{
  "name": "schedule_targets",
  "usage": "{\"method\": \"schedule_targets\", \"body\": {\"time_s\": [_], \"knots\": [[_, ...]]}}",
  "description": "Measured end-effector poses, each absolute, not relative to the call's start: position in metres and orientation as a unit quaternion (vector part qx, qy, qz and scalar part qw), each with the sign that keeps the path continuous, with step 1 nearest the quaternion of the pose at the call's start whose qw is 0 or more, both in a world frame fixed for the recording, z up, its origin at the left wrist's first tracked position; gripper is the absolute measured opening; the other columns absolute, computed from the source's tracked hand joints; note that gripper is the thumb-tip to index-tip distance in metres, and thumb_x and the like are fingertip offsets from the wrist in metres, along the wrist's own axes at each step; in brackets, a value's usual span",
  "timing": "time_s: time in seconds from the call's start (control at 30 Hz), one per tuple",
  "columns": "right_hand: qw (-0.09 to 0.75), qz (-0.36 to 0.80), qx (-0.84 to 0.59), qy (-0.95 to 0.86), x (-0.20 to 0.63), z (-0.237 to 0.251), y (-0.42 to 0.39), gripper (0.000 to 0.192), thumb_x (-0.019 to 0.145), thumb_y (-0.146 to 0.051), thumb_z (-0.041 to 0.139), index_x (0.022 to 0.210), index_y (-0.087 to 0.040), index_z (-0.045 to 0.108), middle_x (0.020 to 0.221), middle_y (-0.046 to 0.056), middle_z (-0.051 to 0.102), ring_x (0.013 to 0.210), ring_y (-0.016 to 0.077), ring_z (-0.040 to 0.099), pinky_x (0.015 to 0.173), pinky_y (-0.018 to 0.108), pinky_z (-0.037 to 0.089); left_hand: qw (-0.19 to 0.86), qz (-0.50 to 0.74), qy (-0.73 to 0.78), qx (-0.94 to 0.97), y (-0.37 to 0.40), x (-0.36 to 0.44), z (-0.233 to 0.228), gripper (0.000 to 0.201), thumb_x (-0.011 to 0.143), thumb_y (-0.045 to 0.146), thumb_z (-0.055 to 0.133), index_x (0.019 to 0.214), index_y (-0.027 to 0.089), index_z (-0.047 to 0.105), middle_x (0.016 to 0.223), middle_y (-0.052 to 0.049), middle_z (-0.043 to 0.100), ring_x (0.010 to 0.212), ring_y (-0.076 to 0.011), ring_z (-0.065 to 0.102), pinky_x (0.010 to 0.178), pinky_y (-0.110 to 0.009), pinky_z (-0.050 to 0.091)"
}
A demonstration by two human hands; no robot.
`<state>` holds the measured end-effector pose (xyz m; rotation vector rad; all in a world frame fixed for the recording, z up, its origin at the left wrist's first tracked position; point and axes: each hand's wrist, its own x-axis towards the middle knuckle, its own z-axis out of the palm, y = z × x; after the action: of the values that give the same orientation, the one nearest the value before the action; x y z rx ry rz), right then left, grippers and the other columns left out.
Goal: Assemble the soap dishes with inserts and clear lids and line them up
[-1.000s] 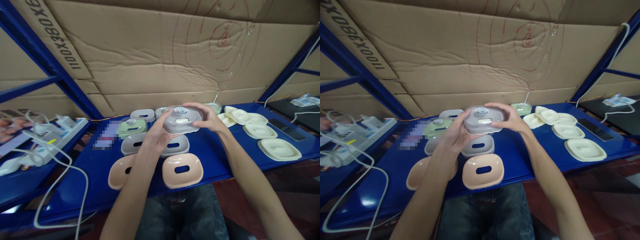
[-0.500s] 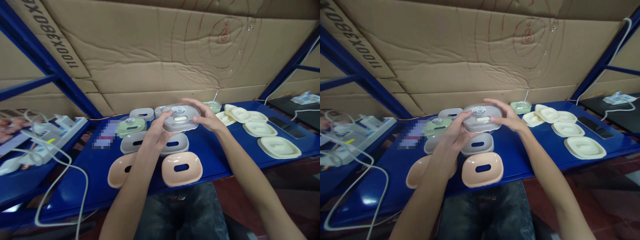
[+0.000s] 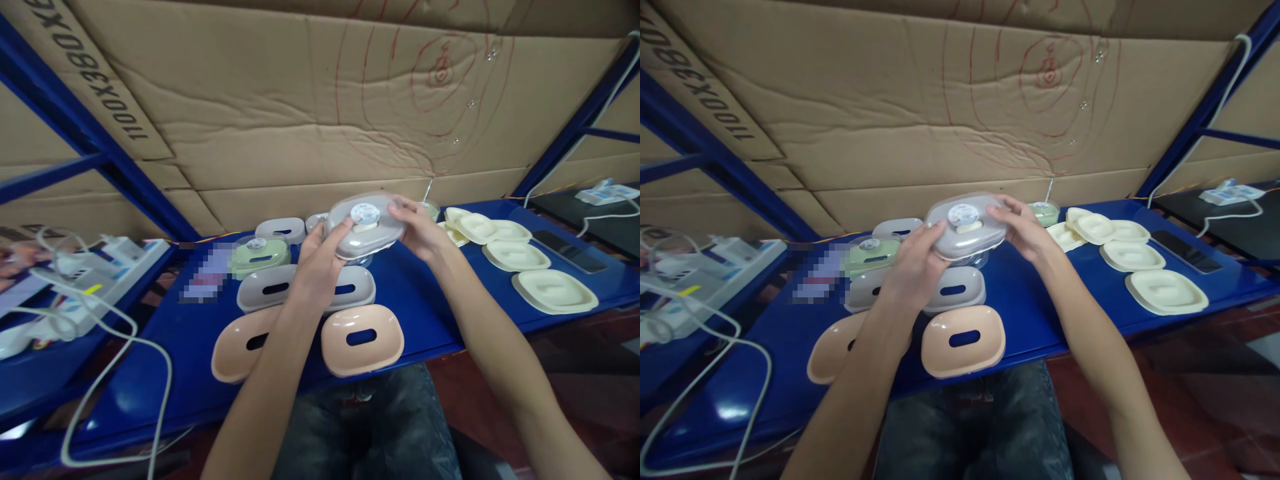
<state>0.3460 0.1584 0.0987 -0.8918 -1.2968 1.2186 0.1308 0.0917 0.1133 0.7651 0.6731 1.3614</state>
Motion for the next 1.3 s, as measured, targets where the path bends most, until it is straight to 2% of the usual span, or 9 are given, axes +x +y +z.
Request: {"method": "schedule_targets", "body": {"time_s": [0.13, 0.2, 0.33, 0.57, 0.73, 0.9, 1.1, 1.2, 1.3], "knots": [[0.608, 0.415, -0.462, -0.495, 0.386, 0.099, 0.175, 0.062, 0.078, -0.078, 0.082, 0.108, -0.024, 0.074, 0.1, 0.009, 0.08, 0.09, 0.031, 0.077, 0.064, 0.041, 0.063, 0.652, 0.614, 0.327, 0.302, 0.092, 0.126, 0.116, 0.044, 0.093, 0.046, 0.083, 0.125, 0.019, 0.069, 0.137, -0.02, 0.078, 0.145, -0.0397, 0.067, 0.122, -0.052, 0.055], [0.617, 0.363, -0.525, -0.46, 0.405, 0.097, 0.181, 0.06, 0.077, -0.074, 0.084, 0.106, -0.023, 0.073, 0.093, 0.009, 0.077, 0.079, 0.0279, 0.073, 0.055, 0.037, 0.058, 0.647, 0.62, 0.34, 0.284, 0.092, 0.123, 0.118, 0.045, 0.095, 0.048, 0.079, 0.128, 0.018, 0.068, 0.137, -0.022, 0.078, 0.143, -0.0394, 0.069, 0.121, -0.05, 0.056], [0.504, 0.286, -0.661, -0.477, 0.42, 0.088, 0.185, 0.063, 0.077, -0.072, 0.087, 0.108, -0.019, 0.074, 0.084, 0.009, 0.074, 0.064, 0.022, 0.066, 0.048, 0.035, 0.053, 0.643, 0.617, 0.357, 0.282, 0.093, 0.12, 0.12, 0.03, 0.097, 0.039, 0.072, 0.116, 0.016, 0.07, 0.128, -0.022, 0.08, 0.134, -0.0385, 0.074, 0.118, -0.049, 0.057], [0.353, 0.207, -0.729, -0.549, 0.4, 0.07, 0.188, 0.05, 0.097, -0.062, 0.07, 0.11, -0.015, 0.08, 0.096, 0.017, 0.081, 0.087, 0.0352, 0.079, 0.073, 0.047, 0.066, 0.636, 0.614, 0.371, 0.287, 0.098, 0.119, 0.115, 0.021, 0.092, 0.036, 0.072, 0.102, 0.018, 0.071, 0.122, -0.018, 0.081, 0.125, -0.035, 0.077, 0.114, -0.048, 0.059], [0.255, 0.14, -0.756, -0.586, 0.388, 0.064, 0.188, 0.045, 0.105, -0.055, 0.062, 0.103, -0.016, 0.084, 0.12, 0.024, 0.083, 0.133, 0.0427, 0.071, 0.114, 0.048, 0.053, 0.615, 0.6, 0.411, 0.303, 0.103, 0.118, 0.11, 0.021, 0.091, 0.039, 0.072, 0.099, 0.02, 0.073, 0.122, -0.015, 0.08, 0.125, -0.0324, 0.075, 0.113, -0.046, 0.058], [0.21, 0.115, -0.769, -0.592, 0.371, 0.058, 0.187, 0.061, 0.112, -0.058, 0.045, 0.123, -0.009, 0.081, 0.138, 0.031, 0.076, 0.14, 0.0439, 0.067, 0.116, 0.05, 0.049, 0.583, 0.606, 0.431, 0.328, 0.103, 0.12, 0.108, 0.023, 0.088, 0.042, 0.071, 0.097, 0.021, 0.074, 0.127, -0.015, 0.079, 0.135, -0.0335, 0.069, 0.114, -0.045, 0.054], [0.209, 0.116, -0.768, -0.594, 0.358, 0.057, 0.183, 0.063, 0.113, -0.058, 0.04, 0.121, -0.01, 0.081, 0.136, 0.031, 0.076, 0.135, 0.0475, 0.069, 0.113, 0.057, 0.052, 0.543, 0.616, 0.444, 0.359, 0.103, 0.122, 0.107, 0.024, 0.085, 0.046, 0.073, 0.094, 0.023, 0.075, 0.131, -0.012, 0.079, 0.139, -0.0343, 0.065, 0.112, -0.043, 0.052], [0.238, 0.104, -0.761, -0.594, 0.364, 0.068, 0.179, 0.061, 0.112, -0.058, 0.046, 0.123, -0.008, 0.079, 0.139, 0.034, 0.073, 0.135, 0.0495, 0.068, 0.113, 0.06, 0.051, 0.54, 0.618, 0.443, 0.361, 0.105, 0.121, 0.106, 0.025, 0.084, 0.047, 0.073, 0.094, 0.024, 0.074, 0.131, -0.012, 0.079, 0.137, -0.0342, 0.066, 0.109, -0.042, 0.052], [0.315, 0.081, -0.726, -0.606, 0.366, 0.091, 0.158, 0.055, 0.114, -0.054, 0.045, 0.122, -0.012, 0.078, 0.129, 0.025, 0.077, 0.127, 0.0404, 0.072, 0.111, 0.052, 0.053, 0.54, 0.619, 0.442, 0.36, 0.106, 0.12, 0.104, 0.028, 0.082, 0.048, 0.073, 0.095, 0.023, 0.074, 0.131, -0.012, 0.079, 0.135, -0.0341, 0.067, 0.106, -0.04, 0.053]]}}
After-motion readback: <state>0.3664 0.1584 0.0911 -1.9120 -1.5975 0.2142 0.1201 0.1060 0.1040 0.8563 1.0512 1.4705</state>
